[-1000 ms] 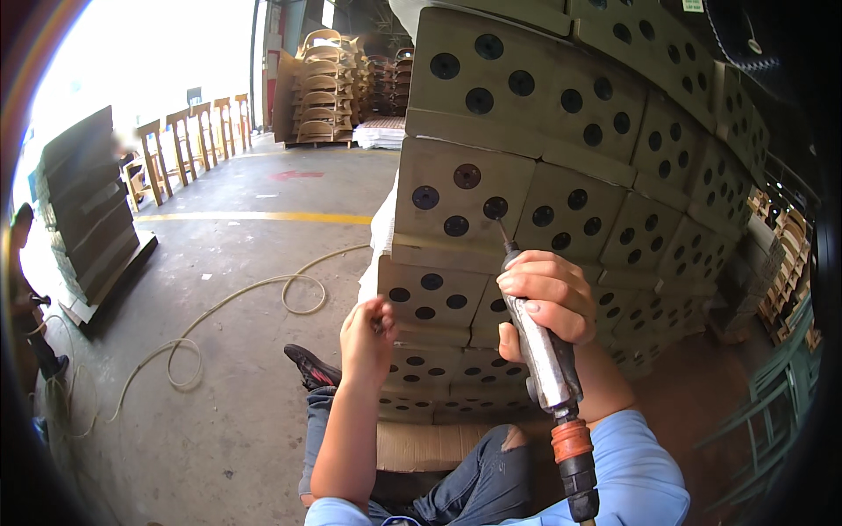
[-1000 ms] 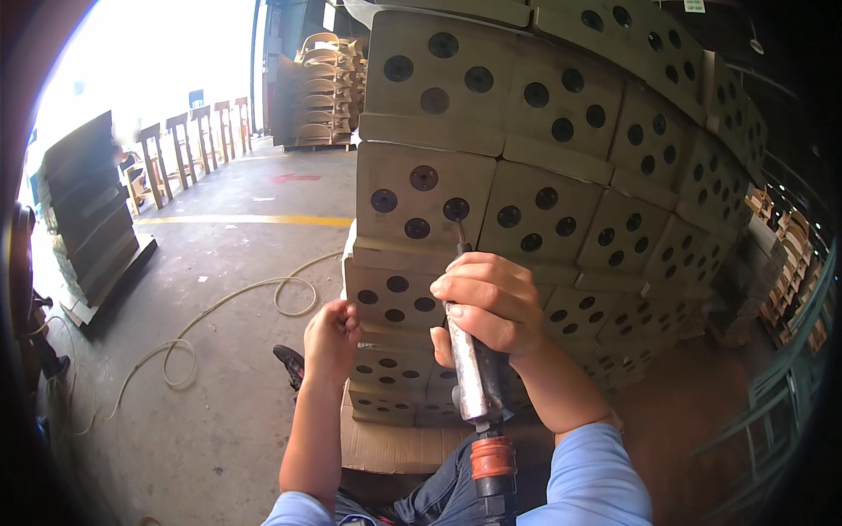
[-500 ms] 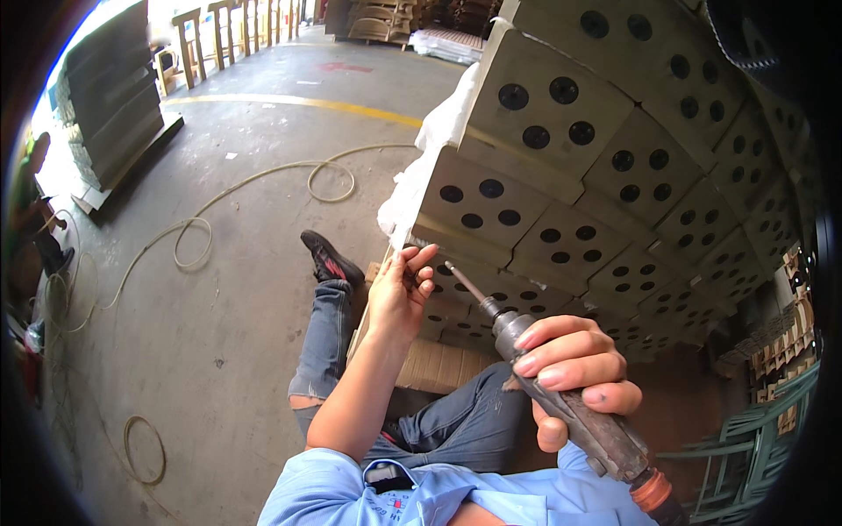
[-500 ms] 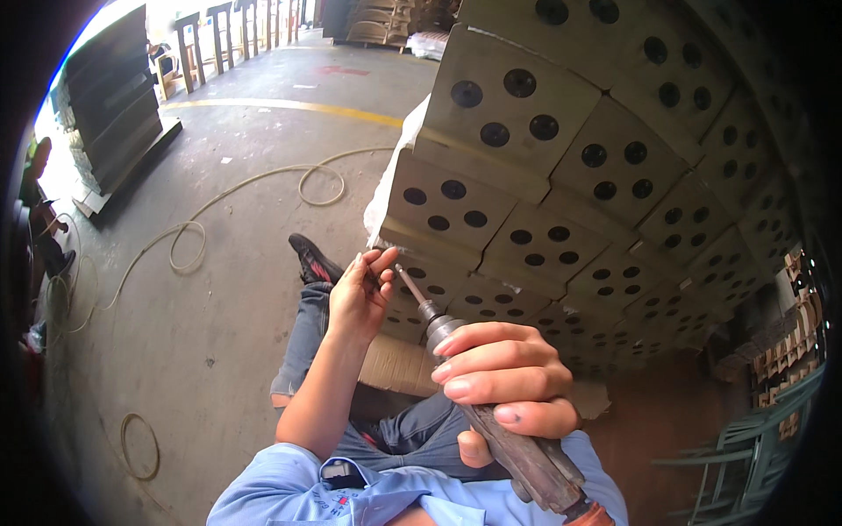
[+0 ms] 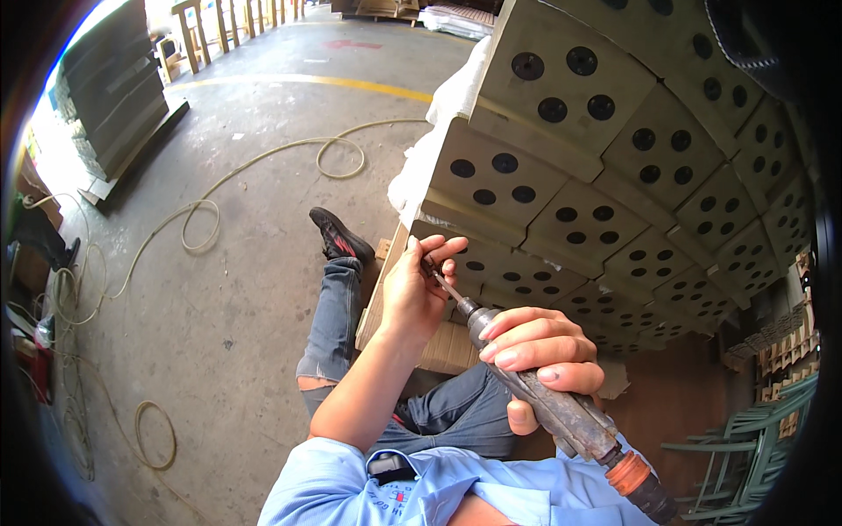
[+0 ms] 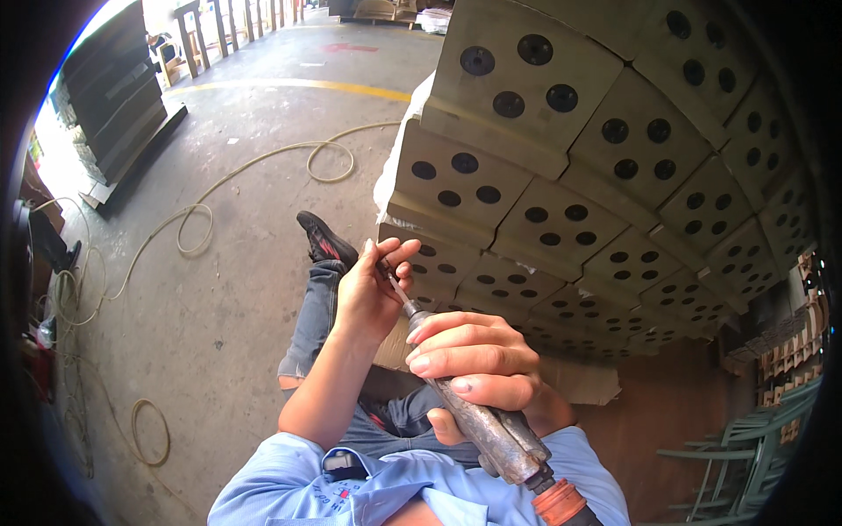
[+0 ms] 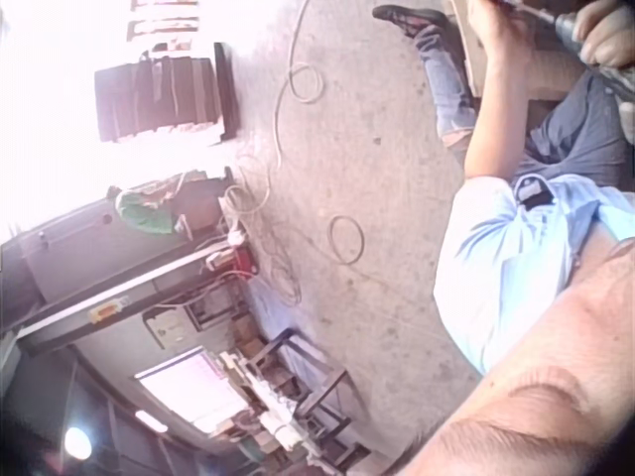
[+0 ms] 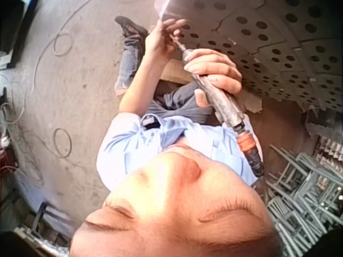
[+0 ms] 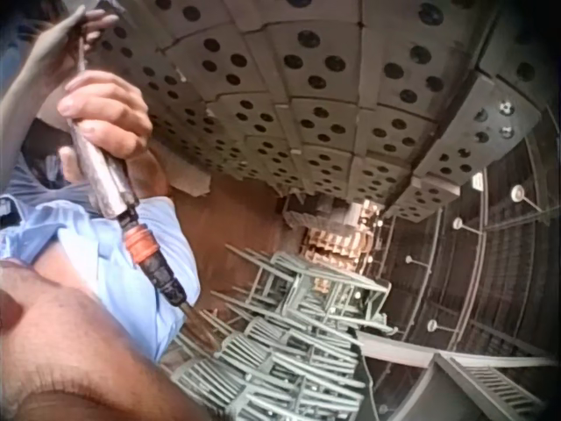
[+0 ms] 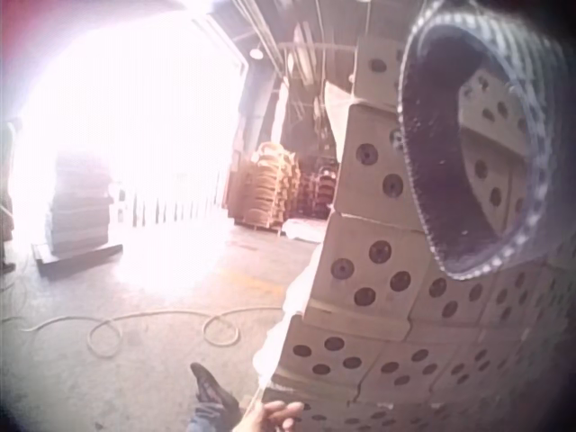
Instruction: The person sits on the floor and uses a pneumatic screwdriver to fasten screws into the side of stacked cardboard crates. They repeatedly pick up screws, align them with pre-drilled holes, and drive them in to secure the crates together.
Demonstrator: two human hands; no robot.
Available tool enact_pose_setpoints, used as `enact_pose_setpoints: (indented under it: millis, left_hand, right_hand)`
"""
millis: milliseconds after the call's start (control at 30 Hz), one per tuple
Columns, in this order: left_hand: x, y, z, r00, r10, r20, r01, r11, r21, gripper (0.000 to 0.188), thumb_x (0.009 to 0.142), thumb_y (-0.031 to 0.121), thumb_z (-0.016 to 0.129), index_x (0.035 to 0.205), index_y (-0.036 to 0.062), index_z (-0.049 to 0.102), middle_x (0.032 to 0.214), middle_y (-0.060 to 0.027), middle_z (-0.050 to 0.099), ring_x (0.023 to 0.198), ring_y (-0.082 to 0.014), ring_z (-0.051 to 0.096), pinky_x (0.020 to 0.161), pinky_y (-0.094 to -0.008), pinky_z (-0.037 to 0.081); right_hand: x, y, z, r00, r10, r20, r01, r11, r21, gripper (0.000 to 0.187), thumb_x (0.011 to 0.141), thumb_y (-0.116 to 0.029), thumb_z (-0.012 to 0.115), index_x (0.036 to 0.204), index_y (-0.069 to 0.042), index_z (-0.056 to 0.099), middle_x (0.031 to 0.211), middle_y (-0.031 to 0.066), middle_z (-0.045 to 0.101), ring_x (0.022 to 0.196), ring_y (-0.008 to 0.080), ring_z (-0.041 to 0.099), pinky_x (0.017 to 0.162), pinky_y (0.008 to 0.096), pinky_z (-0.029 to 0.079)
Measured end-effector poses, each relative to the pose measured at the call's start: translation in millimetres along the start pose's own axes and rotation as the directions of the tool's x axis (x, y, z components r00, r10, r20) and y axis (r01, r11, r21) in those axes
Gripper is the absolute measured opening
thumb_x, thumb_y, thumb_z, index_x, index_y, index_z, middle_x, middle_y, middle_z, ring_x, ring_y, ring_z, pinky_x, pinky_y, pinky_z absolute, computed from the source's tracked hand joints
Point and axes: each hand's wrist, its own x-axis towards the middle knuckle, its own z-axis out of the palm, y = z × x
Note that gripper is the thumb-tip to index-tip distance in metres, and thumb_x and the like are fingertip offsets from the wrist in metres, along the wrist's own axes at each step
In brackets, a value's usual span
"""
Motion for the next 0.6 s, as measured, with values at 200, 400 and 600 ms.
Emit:
enact_pose_setpoints:
  millis: [200,400,600]
  left_hand:
    - [1.7,-3.8,0.5,0.999,-0.048,-0.01,0.048,0.999,0.0,0.036,0.113,0.034,0.039,0.122,0.0031,0.056,0.112,-0.0178,0.073,0.078,-0.0196,0.062,0.073,-0.033,0.053]
    - [3.2,-9.4,0.6,0.995,-0.099,0.005,0.098,0.995,0.024,0.035,0.112,0.034,0.042,0.121,0.0037,0.056,0.107,-0.0154,0.074,0.076,-0.0183,0.062,0.066,-0.0295,0.05]
    - [5.4,-2.8,4.3,0.991,-0.13,0.036,0.131,0.991,-0.012,0.034,0.111,0.036,0.046,0.117,0.0046,0.059,0.095,-0.0104,0.07,0.074,-0.0172,0.058,0.054,-0.0274,0.042]
  right_hand:
    - [0.5,-2.1,-3.7,1.0,0.016,-0.004,-0.016,1.0,-0.009,0.045,0.085,-0.011,0.079,0.118,-0.011,0.049,0.108,0.0147,0.07,0.086,0.0287,0.073,0.081,0.0522,0.063]
    - [1.2,-9.1,-8.6,0.999,0.034,0.028,-0.033,0.999,-0.038,0.045,0.086,-0.009,0.079,0.12,-0.011,0.049,0.112,0.0144,0.07,0.088,0.0288,0.074,0.082,0.0519,0.063]
    - [2.3,-5.3,-8.4,1.0,-0.024,0.012,0.024,1.0,-0.008,0.044,0.086,-0.008,0.078,0.119,-0.01,0.049,0.112,0.016,0.07,0.087,0.0298,0.073,0.081,0.0518,0.064]
